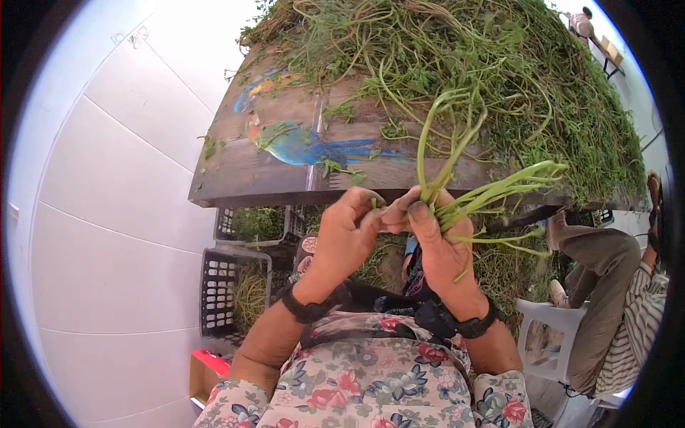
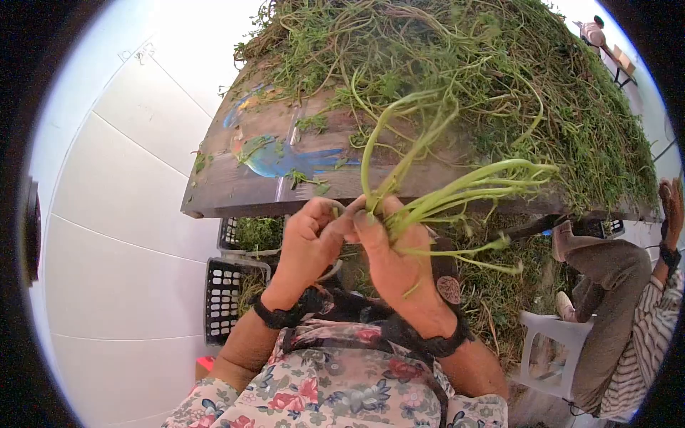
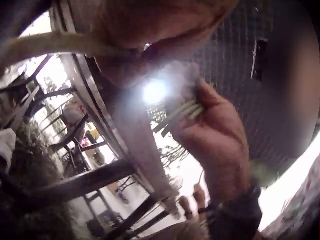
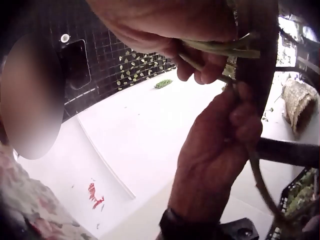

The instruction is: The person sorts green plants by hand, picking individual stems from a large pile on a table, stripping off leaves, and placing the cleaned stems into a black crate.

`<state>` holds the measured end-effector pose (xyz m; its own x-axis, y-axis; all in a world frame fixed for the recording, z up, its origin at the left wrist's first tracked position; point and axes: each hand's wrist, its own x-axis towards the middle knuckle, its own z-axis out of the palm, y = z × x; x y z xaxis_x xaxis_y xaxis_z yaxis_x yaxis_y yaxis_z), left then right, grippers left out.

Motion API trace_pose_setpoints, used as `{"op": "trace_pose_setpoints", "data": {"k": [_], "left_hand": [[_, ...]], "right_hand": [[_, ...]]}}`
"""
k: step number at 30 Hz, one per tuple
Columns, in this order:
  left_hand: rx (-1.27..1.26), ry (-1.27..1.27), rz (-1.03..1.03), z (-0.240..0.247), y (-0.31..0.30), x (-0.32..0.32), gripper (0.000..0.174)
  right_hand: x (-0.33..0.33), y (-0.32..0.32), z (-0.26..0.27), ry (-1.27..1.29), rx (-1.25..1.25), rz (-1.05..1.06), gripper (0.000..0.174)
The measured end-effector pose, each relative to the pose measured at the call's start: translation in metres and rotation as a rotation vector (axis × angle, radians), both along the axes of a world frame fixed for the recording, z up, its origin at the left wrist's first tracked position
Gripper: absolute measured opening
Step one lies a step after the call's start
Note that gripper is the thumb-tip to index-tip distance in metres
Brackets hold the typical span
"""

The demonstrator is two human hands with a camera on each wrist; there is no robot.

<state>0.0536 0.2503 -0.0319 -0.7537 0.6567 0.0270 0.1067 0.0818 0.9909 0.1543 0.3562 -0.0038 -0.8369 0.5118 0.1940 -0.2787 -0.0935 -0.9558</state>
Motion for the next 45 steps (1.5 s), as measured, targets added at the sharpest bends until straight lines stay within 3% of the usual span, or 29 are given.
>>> {"op": "trace_pose_setpoints", "data": {"k": [1, 4, 7, 10, 14, 17, 19, 21, 23, 24, 25, 27, 28, 29, 30, 31, 35, 38, 39, 41, 42, 43, 44, 45], "left_hand": [[0.029, -0.145, 0.0, 0.005, -0.001, 0.0, 0.01], [0.413, -0.211, 0.056, 0.008, -0.004, 0.001, 0.012], [0.372, -0.034, 0.027, 0.021, -0.008, 0.011, 0.011], [0.351, -0.051, 0.02, 0.027, -0.014, 0.003, 0.01], [0.399, 0.09, 0.015, 0.033, -0.031, -0.013, 0.01], [0.644, 0.131, -0.033, 0.045, -0.009, -0.002, 0.011], [0.87, -0.017, -0.137, 0.05, 0.022, 0.015, 0.013], [0.623, -0.025, -0.36, 0.036, 0.045, 0.028, 0.014], [0.651, -0.073, -0.58, 0.02, 0.08, 0.061, 0.021], [0.439, 0.15, -0.651, 0.023, 0.089, 0.065, 0.028], [0.429, 0.232, -0.704, 0.002, 0.105, 0.068, 0.03], [0.21, 0.412, -0.638, -0.025, 0.106, 0.065, 0.027], [0.097, 0.503, -0.598, -0.03, 0.105, 0.063, 0.026], [0.049, 0.407, -0.683, -0.027, 0.1, 0.058, 0.026], [-0.004, 0.307, -0.764, -0.024, 0.091, 0.05, 0.026], [-0.056, 0.207, -0.843, -0.019, 0.082, 0.041, 0.026], [-0.092, 0.17, -0.711, -0.001, 0.053, 0.014, 0.024], [0.124, -0.116, -0.552, 0.006, 0.039, -0.001, 0.026], [0.169, -0.229, -0.542, 0.015, 0.034, -0.005, 0.041], [0.282, -0.213, -0.454, 0.031, 0.027, -0.003, 0.046], [0.333, -0.202, -0.409, 0.038, 0.022, -0.003, 0.048], [0.335, -0.217, -0.412, 0.046, 0.02, -0.006, 0.059], [0.365, -0.281, -0.381, 0.046, 0.02, -0.008, 0.057], [0.396, -0.344, -0.349, 0.043, 0.022, -0.009, 0.055]], "right_hand": [[-0.001, -0.001, 0.0, 0.029, -0.012, 0.007, 0.021], [-0.006, -0.004, 0.002, 0.138, -0.222, -0.016, 0.023], [-0.009, 0.014, 0.012, 0.249, -0.4, 0.025, 0.022], [-0.002, 0.035, 0.024, -0.018, -0.259, -0.079, 0.018], [0.016, 0.108, 0.038, 0.044, -0.119, -0.104, 0.023], [0.028, 0.131, 0.069, 0.046, -0.011, -0.265, 0.021], [0.036, 0.156, 0.09, 0.051, 0.198, -0.297, 0.022], [0.04, 0.179, 0.122, 0.113, 0.353, -0.311, 0.022], [0.042, 0.205, 0.164, 0.236, 0.456, -0.324, 0.023], [0.045, 0.231, 0.182, 0.337, 0.404, -0.088, 0.022], [0.047, 0.258, 0.199, 0.406, 0.331, 0.157, 0.022], [0.026, 0.271, 0.206, 0.426, 0.303, 0.077, 0.015], [0.008, 0.256, 0.189, 0.261, 0.384, -0.164, 0.014], [-0.01, 0.242, 0.173, 0.066, 0.438, -0.374, 0.015], [-0.014, 0.256, 0.162, -0.203, 0.533, -0.187, 0.015], [-0.015, 0.263, 0.157, -0.13, 0.389, -0.15, 0.015], [-0.023, 0.289, 0.162, 0.324, 0.061, 0.058, 0.024], [-0.047, 0.207, 0.141, -0.029, 0.205, -0.226, 0.026], [-0.044, 0.185, 0.131, -0.032, 0.641, -0.05, 0.025], [-0.046, 0.129, 0.12, -0.297, 0.933, 0.208, 0.021], [-0.047, 0.1, 0.119, -0.555, 0.781, 0.27, 0.019], [-0.05, 0.092, 0.09, -0.412, 1.022, 0.191, 0.018], [-0.053, 0.085, 0.062, -0.257, 1.255, 0.103, 0.017], [-0.051, 0.072, 0.059, -0.355, 1.269, 0.133, 0.016]]}}
